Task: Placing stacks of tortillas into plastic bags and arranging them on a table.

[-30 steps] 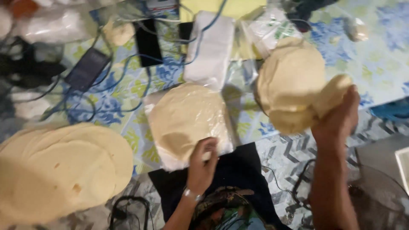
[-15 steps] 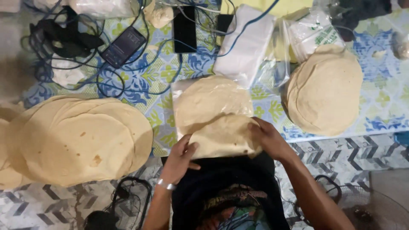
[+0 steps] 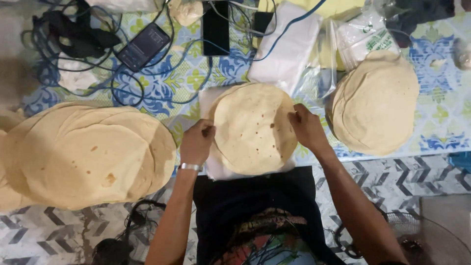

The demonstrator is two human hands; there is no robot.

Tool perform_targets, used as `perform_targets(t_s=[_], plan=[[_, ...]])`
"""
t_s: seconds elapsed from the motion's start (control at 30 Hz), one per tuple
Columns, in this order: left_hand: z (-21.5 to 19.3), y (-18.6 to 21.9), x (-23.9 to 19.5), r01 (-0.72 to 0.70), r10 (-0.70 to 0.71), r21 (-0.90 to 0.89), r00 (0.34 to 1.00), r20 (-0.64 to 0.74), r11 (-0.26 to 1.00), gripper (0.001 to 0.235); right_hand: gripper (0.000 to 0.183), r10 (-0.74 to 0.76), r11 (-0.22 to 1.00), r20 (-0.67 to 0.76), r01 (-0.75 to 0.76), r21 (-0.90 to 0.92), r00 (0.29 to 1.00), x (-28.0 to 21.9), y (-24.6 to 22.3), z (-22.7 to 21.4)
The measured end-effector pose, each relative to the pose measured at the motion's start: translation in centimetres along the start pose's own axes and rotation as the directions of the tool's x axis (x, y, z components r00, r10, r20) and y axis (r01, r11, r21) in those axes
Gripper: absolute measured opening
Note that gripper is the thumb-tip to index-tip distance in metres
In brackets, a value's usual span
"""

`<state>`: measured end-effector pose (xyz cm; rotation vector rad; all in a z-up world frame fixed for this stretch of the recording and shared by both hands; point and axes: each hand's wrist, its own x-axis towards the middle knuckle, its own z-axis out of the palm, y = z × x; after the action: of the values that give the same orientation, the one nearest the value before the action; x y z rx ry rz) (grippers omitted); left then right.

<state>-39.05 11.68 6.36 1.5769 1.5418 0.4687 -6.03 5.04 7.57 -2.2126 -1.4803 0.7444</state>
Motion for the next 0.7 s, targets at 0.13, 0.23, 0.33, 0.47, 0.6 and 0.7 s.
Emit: perform_targets(t_s=[0.13,0.23,0.33,0.47,0.6,0.7], plan=[[-0.2,-1.4,-0.9,-0.140,0.132,-0.078,0.986,-0.101,0.987,0.020,0.029,-0.030,0.997,-0.091,0.037,0.073,0.995,-0.4,-0.4,0.8],[-0.2,-1.0,-1.4,-0.111,0.109,-0.001,0.984,-0.142,0.994,0.020,0.029,-0.105,0.995,-0.192,0.102,-0.022,0.976,-1.0,-1.8,1.0],[1.3,1.0,-2.0,-0.231,0.275,0.189,0.927,-0.254,0.954,0.032,0.043,-0.282,0.959,-0.280,0.265,-0.098,0.918,-1.8,-2.2,3.0],[5.1,4.2,-3.0,-0.544,0.607,0.346,0.789,-0.099,0.764,0.058,0.071,-0.579,0.746,-0.105,0.474,-0.467,0.808,-3.7,-4.1,4.9],[6.5,4.2,-3.4,-0.552,0.651,0.524,0.759,-0.007,0.649,0.063,0.069,-0.489,0.851,-0.094,0.450,-0.270,0.867,-3.5,-3.8,2.1],[6.3,3.7,-3.4,-0.532,0.616,0.527,0.788,0.020,0.663,0.063,0.063,-0.451,0.893,-0.079,0.450,-0.021,0.889,-2.3,0.8,0.6]])
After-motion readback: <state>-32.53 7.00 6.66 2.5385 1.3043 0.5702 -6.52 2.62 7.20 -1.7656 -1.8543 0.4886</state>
